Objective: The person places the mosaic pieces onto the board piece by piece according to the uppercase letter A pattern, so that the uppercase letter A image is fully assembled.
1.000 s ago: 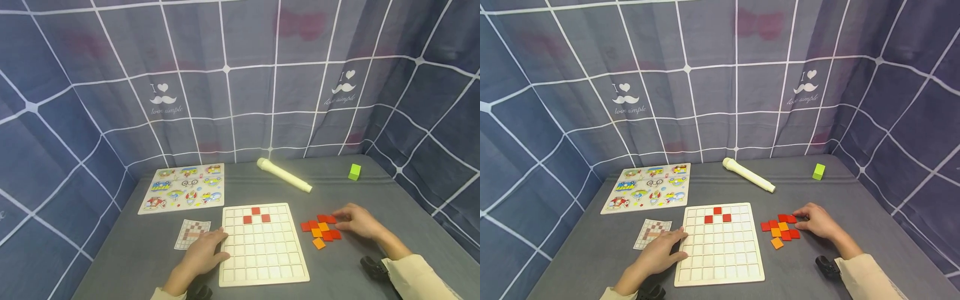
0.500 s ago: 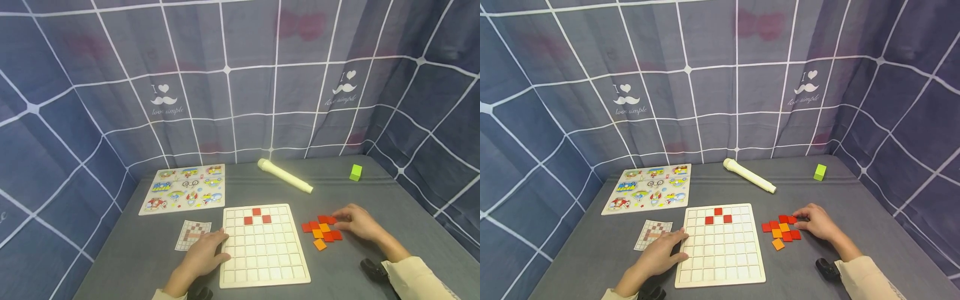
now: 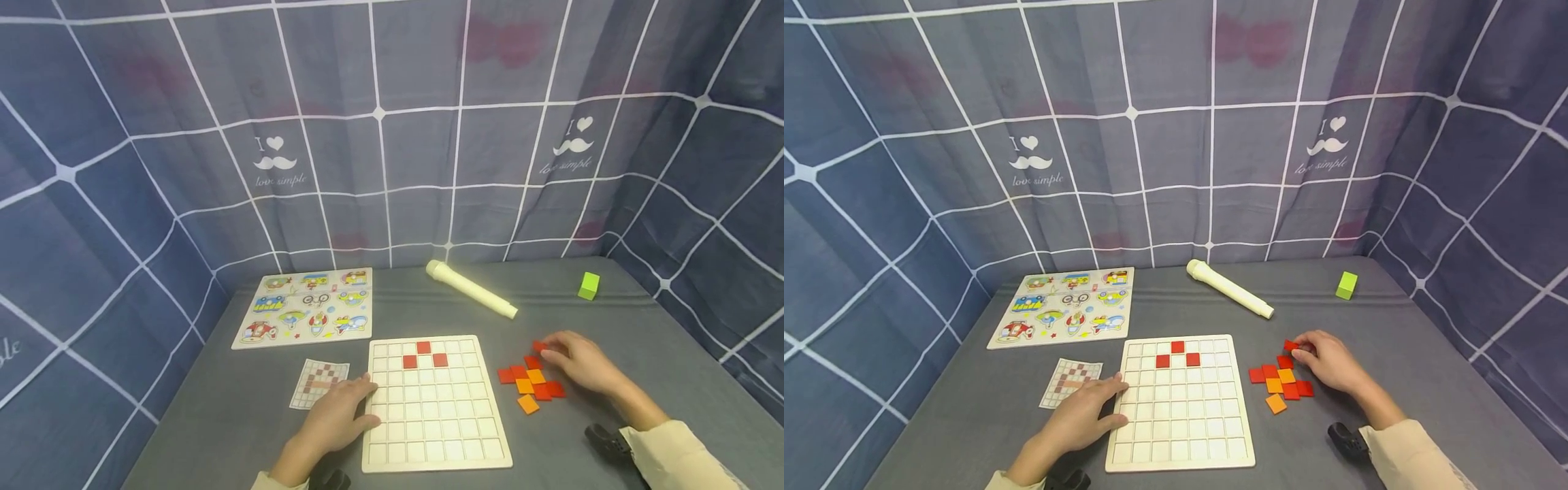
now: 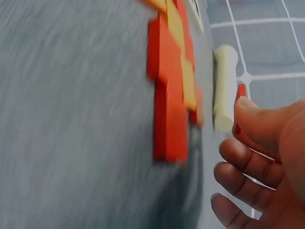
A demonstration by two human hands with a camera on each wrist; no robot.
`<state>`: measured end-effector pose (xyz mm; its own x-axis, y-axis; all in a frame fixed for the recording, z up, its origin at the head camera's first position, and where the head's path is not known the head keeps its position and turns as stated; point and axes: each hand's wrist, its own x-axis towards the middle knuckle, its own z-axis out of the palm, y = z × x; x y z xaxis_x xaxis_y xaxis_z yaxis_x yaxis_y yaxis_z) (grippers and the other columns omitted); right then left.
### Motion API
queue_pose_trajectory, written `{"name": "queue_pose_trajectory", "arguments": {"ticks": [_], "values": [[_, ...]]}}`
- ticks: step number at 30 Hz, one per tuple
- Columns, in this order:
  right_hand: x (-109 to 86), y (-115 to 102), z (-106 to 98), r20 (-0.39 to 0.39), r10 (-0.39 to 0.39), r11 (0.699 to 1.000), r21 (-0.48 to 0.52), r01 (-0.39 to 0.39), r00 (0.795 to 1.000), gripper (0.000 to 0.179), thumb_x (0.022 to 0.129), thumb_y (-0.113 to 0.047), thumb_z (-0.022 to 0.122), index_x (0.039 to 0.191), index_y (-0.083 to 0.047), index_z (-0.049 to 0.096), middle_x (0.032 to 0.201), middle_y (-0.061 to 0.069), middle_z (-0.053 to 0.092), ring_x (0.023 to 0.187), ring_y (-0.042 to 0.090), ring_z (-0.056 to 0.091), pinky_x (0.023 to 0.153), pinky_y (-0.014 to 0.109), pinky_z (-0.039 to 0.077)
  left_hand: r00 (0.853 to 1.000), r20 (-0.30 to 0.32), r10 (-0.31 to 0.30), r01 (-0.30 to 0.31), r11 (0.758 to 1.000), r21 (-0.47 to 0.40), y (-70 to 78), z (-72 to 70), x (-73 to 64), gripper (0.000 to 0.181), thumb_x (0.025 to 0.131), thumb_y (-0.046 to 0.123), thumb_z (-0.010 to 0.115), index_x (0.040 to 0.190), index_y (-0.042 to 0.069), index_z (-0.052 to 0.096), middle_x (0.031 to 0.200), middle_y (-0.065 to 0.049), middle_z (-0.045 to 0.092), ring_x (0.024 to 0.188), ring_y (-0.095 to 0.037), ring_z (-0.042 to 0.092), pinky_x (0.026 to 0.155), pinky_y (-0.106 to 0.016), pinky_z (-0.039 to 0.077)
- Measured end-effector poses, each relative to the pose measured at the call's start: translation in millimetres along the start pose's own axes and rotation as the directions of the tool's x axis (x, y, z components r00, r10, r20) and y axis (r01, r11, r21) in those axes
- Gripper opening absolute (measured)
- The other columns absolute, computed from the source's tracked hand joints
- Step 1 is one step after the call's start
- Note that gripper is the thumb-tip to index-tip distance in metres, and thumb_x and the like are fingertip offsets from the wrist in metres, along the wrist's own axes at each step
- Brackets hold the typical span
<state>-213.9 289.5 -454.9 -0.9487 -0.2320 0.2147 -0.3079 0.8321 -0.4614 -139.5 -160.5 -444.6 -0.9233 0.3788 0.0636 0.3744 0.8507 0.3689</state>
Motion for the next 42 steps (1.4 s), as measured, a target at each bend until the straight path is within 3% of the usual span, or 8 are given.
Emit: {"name": "queue_pose_trajectory", "arguments": {"ticks": [4,10,19,27,36,42], "values": [[8.2,-18.6,3.6,-0.031,-0.062,0.998,0.005,0.062,0.998,0.02,0.087,-0.017,0.074,0.102,-0.004,0.069,0.096,0.006,0.07,0.086,0.021,0.062,0.076,0.04,0.053,1.0,-0.008,0.003,-0.003,1.0,0.01,0.9,-1.0,0.9,0.051,0.083,0.034,0.076,0.126,0.009,0.063,0.136,-0.015,0.062,0.125,-0.036,0.059,0.107,-0.054,0.044],[19.3,-51.7,23.1,-0.048,-0.188,0.982,0.01,0.189,0.981,0.019,0.089,-0.019,0.072,0.104,-0.007,0.07,0.098,0.003,0.071,0.091,0.024,0.065,0.081,0.044,0.054,1.0,-0.013,0.001,-0.001,1.0,0.019,1.7,-0.7,1.7,0.051,0.082,0.034,0.077,0.125,0.01,0.064,0.134,-0.015,0.063,0.125,-0.036,0.059,0.108,-0.054,0.044],[33.5,-106.6,50.5,0.086,-0.31,0.951,0.039,0.308,0.947,0.02,0.092,-0.022,0.069,0.107,-0.008,0.069,0.089,-0.006,0.063,0.079,0.005,0.053,0.068,0.024,0.048,0.998,-0.045,0.037,-0.036,0.999,0.03,0.4,1.2,0.7,0.051,0.082,0.034,0.077,0.123,0.009,0.064,0.131,-0.015,0.066,0.122,-0.035,0.061,0.106,-0.054,0.045],[42.5,-149.2,73.3,0.171,-0.381,0.924,0.048,0.379,0.909,0.015,0.087,-0.029,0.072,0.097,-0.017,0.072,0.093,-0.008,0.069,0.083,0.007,0.059,0.073,0.025,0.051,0.999,-0.022,0.032,-0.032,0.999,0.017,0.8,-0.1,1.2,0.051,0.082,0.033,0.077,0.124,0.009,0.064,0.131,-0.015,0.066,0.123,-0.036,0.06,0.106,-0.055,0.044],[51.1,-178.7,93.2,0.262,-0.411,0.912,0.109,0.396,0.873,0.021,0.085,-0.026,0.074,0.1,-0.011,0.071,0.079,-0.008,0.066,0.065,-0.002,0.049,0.063,0.017,0.046,1.0,-0.006,0.014,-0.014,1.0,0.008,1.3,-0.7,0.3,0.051,0.083,0.033,0.077,0.125,0.008,0.064,0.136,-0.014,0.063,0.125,-0.035,0.059,0.106,-0.053,0.045],[53.8,-185.6,104.6,0.237,-0.428,0.903,0.074,0.423,0.872,0.02,0.086,-0.027,0.074,0.099,-0.012,0.072,0.085,-0.006,0.069,0.068,-0.002,0.051,0.065,0.017,0.048,1.0,-0.002,0.006,-0.006,1.0,0.013,0.3,0.6,0.5,0.05,0.084,0.033,0.076,0.125,0.008,0.064,0.138,-0.014,0.061,0.126,-0.035,0.058,0.107,-0.053,0.044]]}}
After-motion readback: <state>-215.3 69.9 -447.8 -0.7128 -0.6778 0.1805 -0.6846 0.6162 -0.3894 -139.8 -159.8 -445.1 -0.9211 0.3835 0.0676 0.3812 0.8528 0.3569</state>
